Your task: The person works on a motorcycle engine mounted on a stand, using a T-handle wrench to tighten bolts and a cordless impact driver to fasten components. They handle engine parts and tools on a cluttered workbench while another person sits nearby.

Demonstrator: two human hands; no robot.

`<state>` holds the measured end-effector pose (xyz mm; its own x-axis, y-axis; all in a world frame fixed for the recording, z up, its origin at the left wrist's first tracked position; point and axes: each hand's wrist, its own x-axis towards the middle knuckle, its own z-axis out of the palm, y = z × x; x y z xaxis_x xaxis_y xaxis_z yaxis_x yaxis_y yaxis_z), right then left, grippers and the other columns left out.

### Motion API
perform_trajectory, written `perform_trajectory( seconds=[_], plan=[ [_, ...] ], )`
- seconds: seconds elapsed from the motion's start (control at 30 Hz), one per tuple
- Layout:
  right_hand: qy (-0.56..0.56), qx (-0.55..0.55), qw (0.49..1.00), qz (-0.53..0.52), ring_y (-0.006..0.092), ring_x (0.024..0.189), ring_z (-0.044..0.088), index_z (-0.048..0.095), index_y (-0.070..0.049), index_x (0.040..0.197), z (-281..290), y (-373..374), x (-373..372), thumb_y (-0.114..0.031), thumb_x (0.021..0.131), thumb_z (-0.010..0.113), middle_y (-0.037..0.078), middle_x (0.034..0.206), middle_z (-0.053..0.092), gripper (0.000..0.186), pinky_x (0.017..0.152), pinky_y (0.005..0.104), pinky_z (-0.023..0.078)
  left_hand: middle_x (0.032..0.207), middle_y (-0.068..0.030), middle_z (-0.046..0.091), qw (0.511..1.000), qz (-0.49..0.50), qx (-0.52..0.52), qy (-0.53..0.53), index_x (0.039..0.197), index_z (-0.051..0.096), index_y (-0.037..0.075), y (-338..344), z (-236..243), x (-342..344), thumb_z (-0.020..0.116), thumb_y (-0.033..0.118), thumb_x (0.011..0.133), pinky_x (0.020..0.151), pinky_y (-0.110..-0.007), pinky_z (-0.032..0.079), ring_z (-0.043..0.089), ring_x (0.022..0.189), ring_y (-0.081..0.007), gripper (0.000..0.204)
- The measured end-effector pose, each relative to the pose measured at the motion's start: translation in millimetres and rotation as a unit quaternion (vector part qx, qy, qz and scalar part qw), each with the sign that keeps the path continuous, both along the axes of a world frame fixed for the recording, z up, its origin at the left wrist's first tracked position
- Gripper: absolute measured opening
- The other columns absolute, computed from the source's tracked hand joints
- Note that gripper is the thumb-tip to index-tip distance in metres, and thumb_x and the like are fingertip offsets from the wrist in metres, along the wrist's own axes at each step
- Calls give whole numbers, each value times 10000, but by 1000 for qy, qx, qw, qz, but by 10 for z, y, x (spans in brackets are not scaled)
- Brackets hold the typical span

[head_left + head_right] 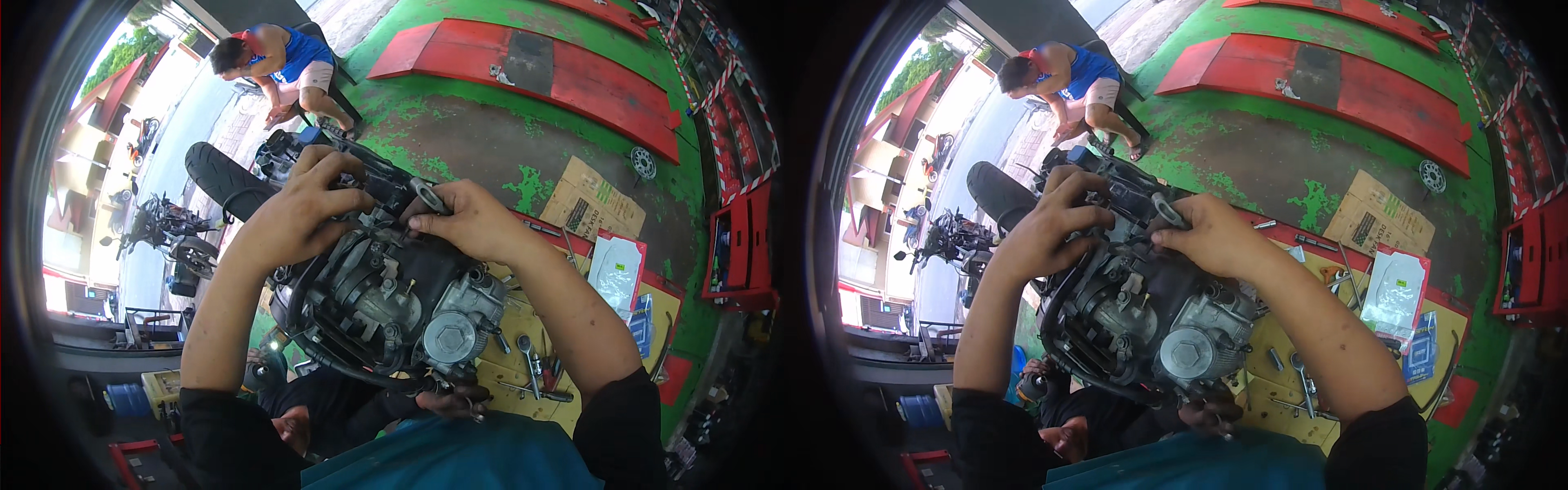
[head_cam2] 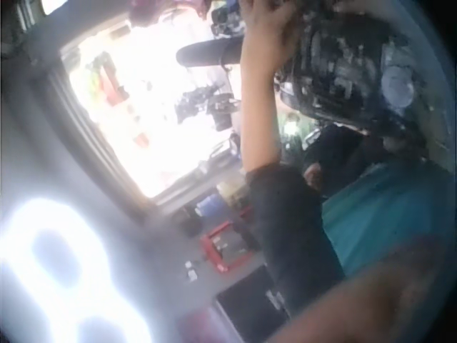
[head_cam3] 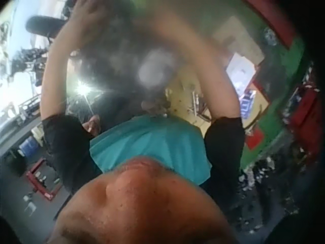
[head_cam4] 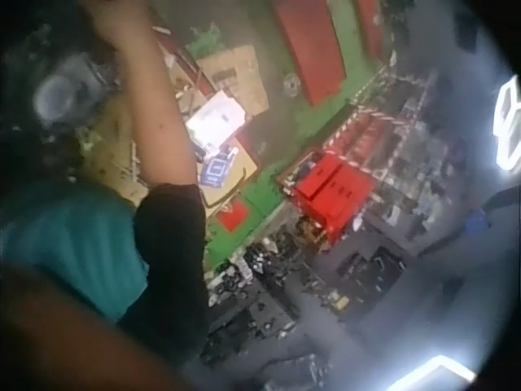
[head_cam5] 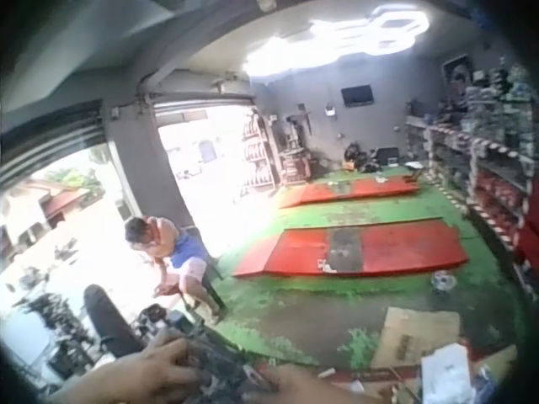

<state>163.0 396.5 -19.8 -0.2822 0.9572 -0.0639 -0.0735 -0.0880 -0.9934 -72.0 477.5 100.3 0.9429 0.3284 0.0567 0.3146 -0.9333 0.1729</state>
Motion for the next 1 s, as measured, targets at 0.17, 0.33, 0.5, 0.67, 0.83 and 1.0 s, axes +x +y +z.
perform_trajectory(
  seconds=[0.17,0.33,0.5,0.67,0.83,1.0],
  plan=[
    [-1,-9,1000,11,117,859,658,749,9,1068,-61,60,-10,-103,963,708,57,913,753,159,808,303,517,1286,-125,539,1000,-2,1,-7,1127,688,131,35,-73,-58,778,22,691,1048,-502,451,468,1254,-397,458],
    [-19,-16,999,19,118,848,655,760,3,1056,-62,82,-38,-121,950,730,56,899,752,167,806,310,516,1308,-132,540,1000,10,2,-16,1064,694,118,49,-144,-128,797,64,716,1084,-514,397,454,1266,-399,367],
    [-22,11,999,35,126,840,656,761,9,1056,-118,83,-113,-146,922,765,72,888,753,205,812,332,516,1296,-132,549,999,16,3,-33,1053,700,113,33,-166,-165,796,65,705,1079,-515,393,464,1252,-395,364],
    [-68,-7,996,52,145,836,658,757,7,1067,-92,139,-92,-186,911,782,83,879,747,249,818,353,516,1280,-133,560,999,13,5,-42,1028,699,98,60,-214,-155,778,32,676,1073,-508,395,469,1253,-389,367],
    [-86,-17,994,64,154,785,644,747,19,1059,51,143,-89,-220,918,780,106,830,726,279,776,368,512,1306,-127,562,998,47,-29,-31,1041,696,116,1,-145,-132,785,125,664,1117,-575,334,449,1298,-415,388],
    [-66,33,993,97,141,735,603,746,25,1042,-185,148,11,-254,930,771,105,782,704,302,720,366,494,1309,-68,611,996,73,49,25,1031,713,146,-181,-53,62,815,230,668,1185,-713,61,393,1437,-413,386]
  ],
)
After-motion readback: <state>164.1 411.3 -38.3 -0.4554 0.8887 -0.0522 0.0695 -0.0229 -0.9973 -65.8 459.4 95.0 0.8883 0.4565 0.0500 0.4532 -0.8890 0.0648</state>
